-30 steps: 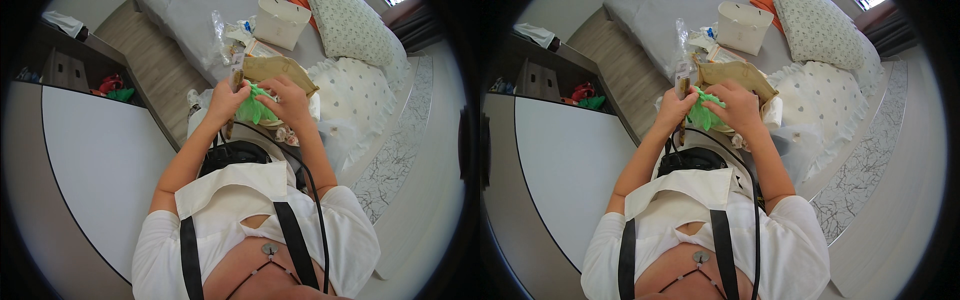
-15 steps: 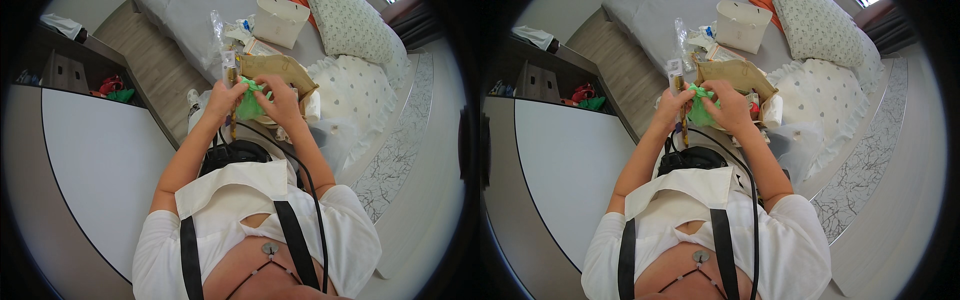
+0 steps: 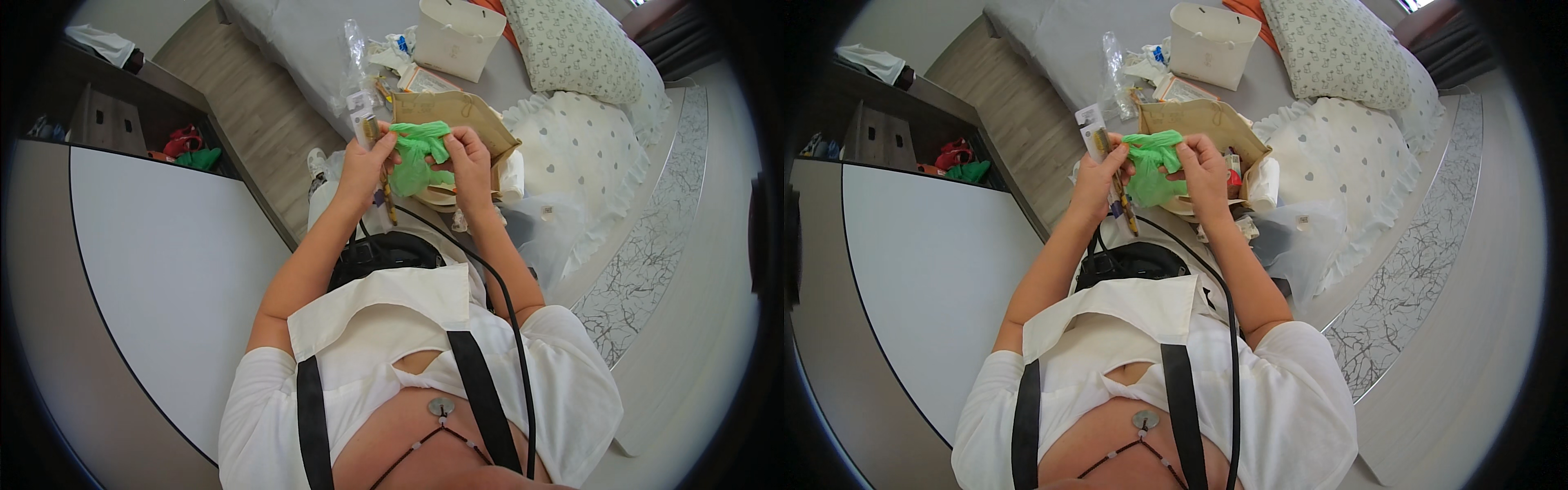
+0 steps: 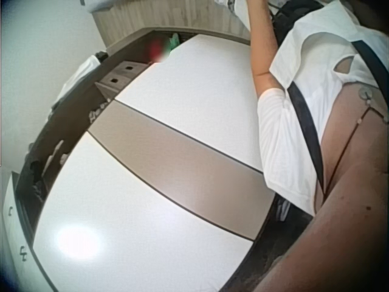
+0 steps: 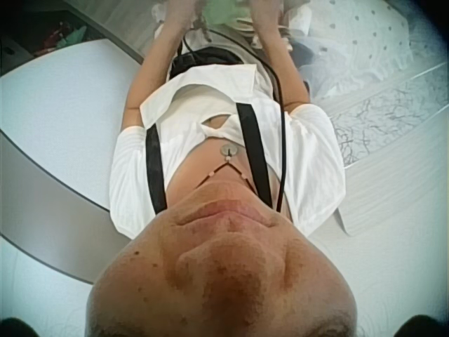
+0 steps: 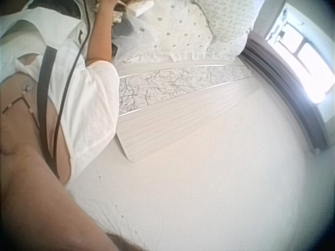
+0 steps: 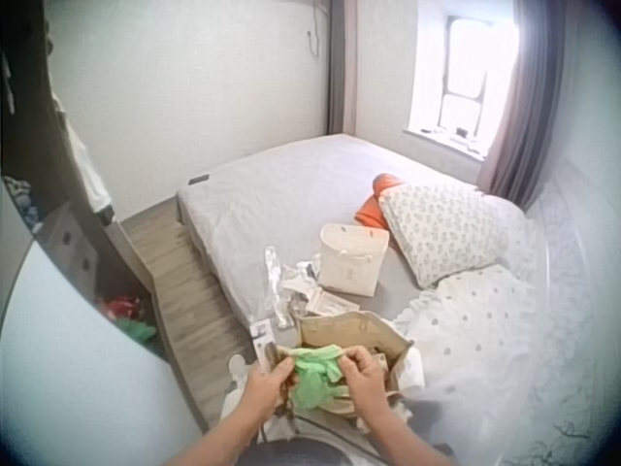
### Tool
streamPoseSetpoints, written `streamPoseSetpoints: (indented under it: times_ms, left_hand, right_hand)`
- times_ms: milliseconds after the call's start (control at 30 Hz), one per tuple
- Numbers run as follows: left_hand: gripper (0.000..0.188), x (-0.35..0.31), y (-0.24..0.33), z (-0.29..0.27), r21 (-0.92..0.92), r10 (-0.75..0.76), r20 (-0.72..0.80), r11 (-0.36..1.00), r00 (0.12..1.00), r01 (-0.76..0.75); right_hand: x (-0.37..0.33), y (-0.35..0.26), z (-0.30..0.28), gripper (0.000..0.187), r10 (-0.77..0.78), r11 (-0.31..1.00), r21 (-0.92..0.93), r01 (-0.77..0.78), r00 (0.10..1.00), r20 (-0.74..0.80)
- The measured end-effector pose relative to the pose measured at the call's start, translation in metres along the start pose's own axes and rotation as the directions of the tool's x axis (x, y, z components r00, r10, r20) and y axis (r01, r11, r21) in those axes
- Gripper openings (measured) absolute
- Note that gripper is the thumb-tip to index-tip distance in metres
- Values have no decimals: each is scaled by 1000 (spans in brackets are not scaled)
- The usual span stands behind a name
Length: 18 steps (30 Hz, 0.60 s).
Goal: The person picks up clothing items, a small box, and medicine packets from a shelf and floor, and places them into two white shopping bags on a bed.
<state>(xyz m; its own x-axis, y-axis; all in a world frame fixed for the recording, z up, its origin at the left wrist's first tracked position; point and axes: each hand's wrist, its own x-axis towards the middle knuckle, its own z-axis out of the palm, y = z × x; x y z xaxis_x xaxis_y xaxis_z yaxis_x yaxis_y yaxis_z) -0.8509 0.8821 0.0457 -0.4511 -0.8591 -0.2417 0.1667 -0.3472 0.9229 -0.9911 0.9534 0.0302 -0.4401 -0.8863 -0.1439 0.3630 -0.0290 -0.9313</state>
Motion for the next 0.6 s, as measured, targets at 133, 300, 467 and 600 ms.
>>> streamPoseSetpoints:
  times_ms: [133,300,467,600]
  left_hand:
    - [5,3,-3,-2,-35,30,-22,999,999,-31]
    - [8,2,-6,0,29,-11,-3,1000,1000,11]
    - [10,4,-8,-3,-62,-2,-24,998,1000,1]
    - [11,4,-4,0,-84,-14,-18,996,1000,13]
  right_hand:
    - [2,7,0,5,-31,990,-136,28,999,-23]
    - [8,14,-6,15,-247,816,-521,250,966,77]
    - [-2,2,6,22,-248,795,-512,325,945,214]
    - [-1,3,1,18,-217,709,-634,309,951,220]
